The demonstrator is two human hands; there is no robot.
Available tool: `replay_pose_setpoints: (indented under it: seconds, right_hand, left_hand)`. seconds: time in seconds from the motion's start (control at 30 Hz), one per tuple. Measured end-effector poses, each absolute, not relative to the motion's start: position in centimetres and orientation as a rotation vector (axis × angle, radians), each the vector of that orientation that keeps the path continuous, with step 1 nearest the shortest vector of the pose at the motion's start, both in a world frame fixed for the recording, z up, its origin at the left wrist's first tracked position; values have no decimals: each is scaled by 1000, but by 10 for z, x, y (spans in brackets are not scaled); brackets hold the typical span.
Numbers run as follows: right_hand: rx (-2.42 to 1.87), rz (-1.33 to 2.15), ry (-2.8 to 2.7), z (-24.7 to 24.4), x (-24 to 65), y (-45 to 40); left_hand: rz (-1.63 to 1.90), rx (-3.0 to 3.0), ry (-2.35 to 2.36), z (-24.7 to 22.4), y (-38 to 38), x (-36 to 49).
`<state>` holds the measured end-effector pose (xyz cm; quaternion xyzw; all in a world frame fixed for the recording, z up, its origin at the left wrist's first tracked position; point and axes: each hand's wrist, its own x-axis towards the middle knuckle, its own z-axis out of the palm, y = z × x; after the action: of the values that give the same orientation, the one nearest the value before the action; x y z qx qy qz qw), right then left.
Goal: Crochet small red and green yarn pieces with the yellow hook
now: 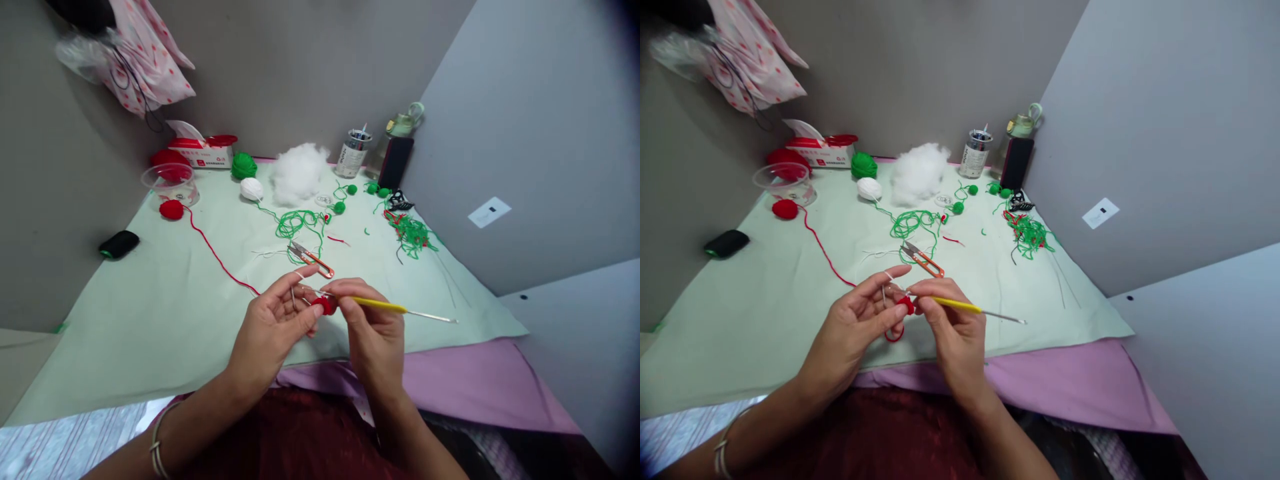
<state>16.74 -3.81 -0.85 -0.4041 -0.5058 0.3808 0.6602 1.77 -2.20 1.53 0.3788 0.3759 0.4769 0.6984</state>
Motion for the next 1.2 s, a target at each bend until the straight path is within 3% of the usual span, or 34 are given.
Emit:
replay_pose_setpoints:
  seconds: [0.27,0.43,0.83,1.2]
  right_hand:
    - [-974,474,-1320,-11,159,-43]
    - [-921,717,-1163,-12,162,-35]
    - [-826,1163,-860,-8,166,-29]
    - [-801,1101,-992,-1,173,-32]
  left_hand:
    - [1032,789,805,13,-22,18]
    - [843,576,625,12,-19,15]
    - [974,714,770,18,-21,12]
    - [967,928,907,14,-24,8]
